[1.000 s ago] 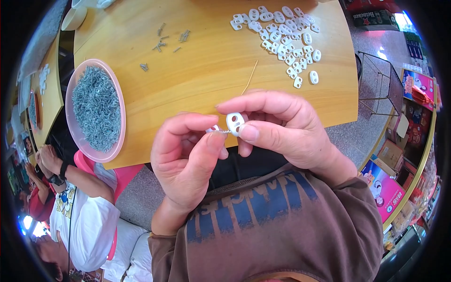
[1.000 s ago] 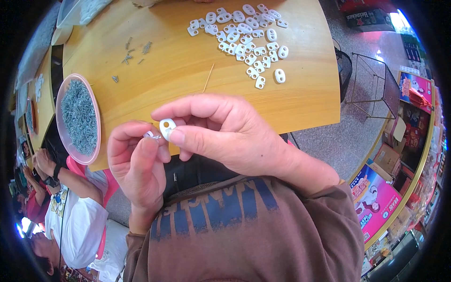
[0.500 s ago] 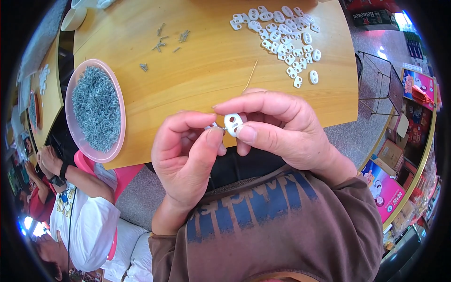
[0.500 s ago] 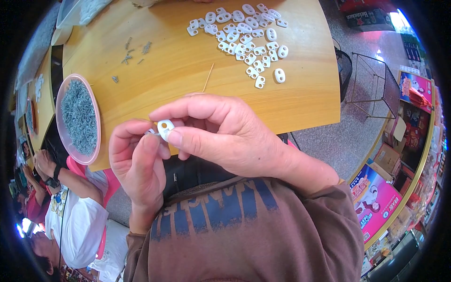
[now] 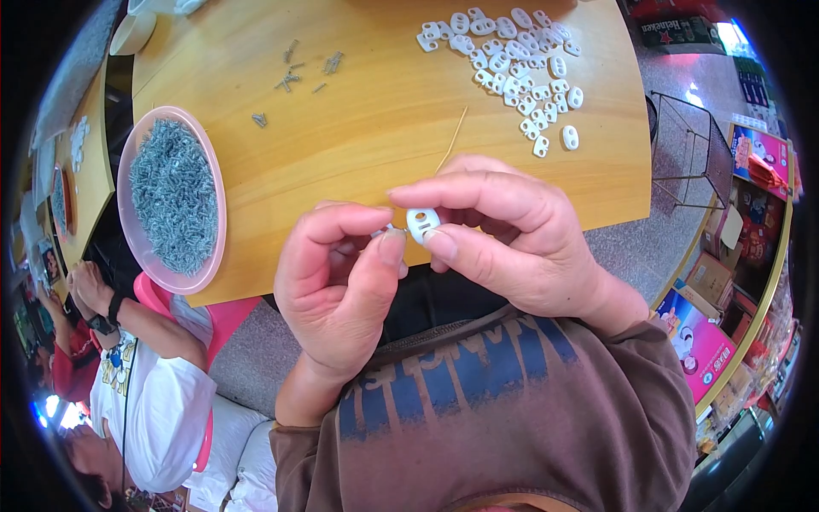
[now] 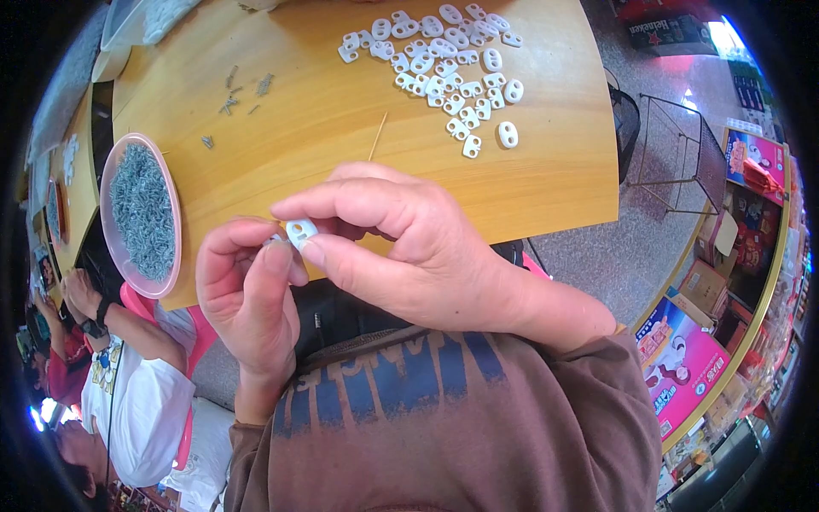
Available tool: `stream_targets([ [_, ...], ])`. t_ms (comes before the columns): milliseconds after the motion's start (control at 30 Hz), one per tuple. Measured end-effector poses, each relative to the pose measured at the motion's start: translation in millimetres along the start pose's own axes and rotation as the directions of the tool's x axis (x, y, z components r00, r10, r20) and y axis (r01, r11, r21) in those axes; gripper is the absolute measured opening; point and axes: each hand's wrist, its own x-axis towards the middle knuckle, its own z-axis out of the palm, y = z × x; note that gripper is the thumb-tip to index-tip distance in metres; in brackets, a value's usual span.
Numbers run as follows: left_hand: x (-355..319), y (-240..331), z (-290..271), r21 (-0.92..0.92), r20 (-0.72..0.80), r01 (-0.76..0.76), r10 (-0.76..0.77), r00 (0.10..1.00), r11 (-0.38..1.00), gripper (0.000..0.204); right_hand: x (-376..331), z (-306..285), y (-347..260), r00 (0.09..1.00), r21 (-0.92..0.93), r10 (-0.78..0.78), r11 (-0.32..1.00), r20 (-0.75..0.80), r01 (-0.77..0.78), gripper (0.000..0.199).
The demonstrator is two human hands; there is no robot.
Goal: Manual assembly of small white plastic components by inserting metal pins and springs.
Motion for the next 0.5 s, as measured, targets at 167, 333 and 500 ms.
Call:
stream_targets([
  [167,0.2,-0.9,-1.2,0.007,0.034,-0.026,0.026,0.999,1.000,0.016,1.4,1.3,-1.5,1.000,-0.069,-0.006,0.998,-0.002,0.006,0.026],
  [333,0.1,0.2,-2.9,-0.014,0.036,0.016,-0.015,0.999,1.000,0.016,2.0,0.5,-0.8,1.000,-0.082,-0.017,0.996,0.010,0.018,0.026],
  [500,-0.2,1.6,0.1,-0.068,0.040,0.036,-0.034,0.999,0.997,0.018,2.0,2.6,-0.7,1.000,-0.009,0.002,1.000,-0.001,-0.002,0.025],
])
